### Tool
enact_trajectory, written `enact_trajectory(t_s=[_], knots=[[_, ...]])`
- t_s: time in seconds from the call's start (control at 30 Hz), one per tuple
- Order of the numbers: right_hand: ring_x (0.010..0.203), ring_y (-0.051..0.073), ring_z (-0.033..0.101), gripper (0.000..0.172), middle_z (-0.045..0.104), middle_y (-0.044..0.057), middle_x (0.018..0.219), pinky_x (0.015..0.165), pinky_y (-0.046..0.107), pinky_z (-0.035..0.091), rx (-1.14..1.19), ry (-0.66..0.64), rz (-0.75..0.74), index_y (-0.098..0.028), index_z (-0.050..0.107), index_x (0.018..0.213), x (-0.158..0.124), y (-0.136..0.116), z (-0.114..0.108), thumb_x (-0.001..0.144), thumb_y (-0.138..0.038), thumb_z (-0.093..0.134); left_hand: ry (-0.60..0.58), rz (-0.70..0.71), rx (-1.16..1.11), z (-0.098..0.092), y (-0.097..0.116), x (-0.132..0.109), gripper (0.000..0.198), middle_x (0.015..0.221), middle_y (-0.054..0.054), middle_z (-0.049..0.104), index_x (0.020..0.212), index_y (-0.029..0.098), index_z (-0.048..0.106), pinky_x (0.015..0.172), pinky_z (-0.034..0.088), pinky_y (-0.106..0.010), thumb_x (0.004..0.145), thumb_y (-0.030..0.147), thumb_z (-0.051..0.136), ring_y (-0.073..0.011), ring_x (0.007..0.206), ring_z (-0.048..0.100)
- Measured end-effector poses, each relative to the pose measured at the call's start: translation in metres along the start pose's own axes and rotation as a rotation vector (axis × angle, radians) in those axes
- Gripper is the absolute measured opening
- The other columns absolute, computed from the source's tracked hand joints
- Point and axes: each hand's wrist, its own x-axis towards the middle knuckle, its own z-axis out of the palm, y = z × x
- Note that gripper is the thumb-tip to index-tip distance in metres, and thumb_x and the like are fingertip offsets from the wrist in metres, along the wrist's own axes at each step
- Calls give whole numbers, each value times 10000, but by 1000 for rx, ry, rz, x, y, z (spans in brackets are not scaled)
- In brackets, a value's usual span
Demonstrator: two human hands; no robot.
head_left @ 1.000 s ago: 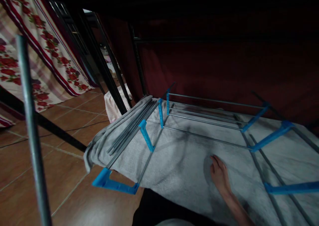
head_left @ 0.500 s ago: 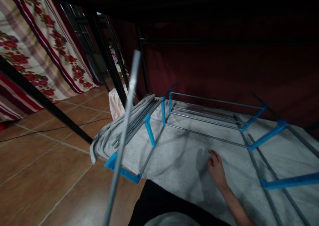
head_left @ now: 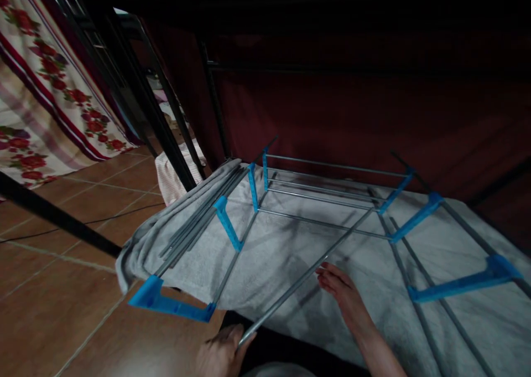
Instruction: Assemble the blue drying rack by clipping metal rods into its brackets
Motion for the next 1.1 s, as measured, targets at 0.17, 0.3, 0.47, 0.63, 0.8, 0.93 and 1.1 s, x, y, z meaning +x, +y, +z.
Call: enact_trajectory(t_s=[0.17,0.3,0.47,0.63,0.8,0.93,1.1], knots=[[939,291,685,230,735,101,980,879,494,551,-723,227,-508,-254,693,992,-11,4,-27,950,-386,509,-49,100,100,-4,11,49,436,773,-28,781,896,257,751,566,527,-249,1043,488,412,-194,656,749],[1197,277,625,367,691,96,1268,1050,527,480,-1130,81,-871,-265,622,1300,-17,-18,-25,984,-215,443,-136,173,78,-17,11,70,366,813,-21,774,862,254,735,616,538,-234,1033,378,436,-177,713,745],[1107,202,658,415,724,39,1188,1127,464,454,-1319,-291,-915,-264,554,1407,-15,-42,-3,1002,-209,481,-177,157,58,-26,-3,84,245,909,-33,777,920,249,731,710,572,-266,948,211,490,-204,834,756],[988,199,672,284,727,2,1079,903,362,551,-1423,-360,-862,-309,643,1264,-4,-47,12,985,-285,595,-144,12,-15,-26,-11,93,194,962,-37,762,915,259,717,761,580,-287,881,204,535,-219,889,750],[962,182,681,207,722,11,1086,874,349,536,-1436,-357,-866,-301,672,1165,17,-58,9,1031,-273,516,35,-266,-200,-19,3,116,316,1149,-38,702,1132,273,688,767,578,-297,875,205,517,-191,886,725],[999,180,696,266,723,61,1175,886,332,529,-1426,-250,-915,-248,666,1200,46,-60,-3,1062,-270,439,270,-434,-512,-3,14,141,584,1225,-100,676,1469,240,470,700,592,-317,908,356,584,-177,801,701],[904,168,718,301,726,78,1214,779,284,525,-1521,-112,-843,-237,668,1225,82,-65,-4,1072,-284,414,447,-428,-796,26,18,179,634,1363,-139,612,1510,236,413,815,600,-335,905,303,591,-198,1016,698]])
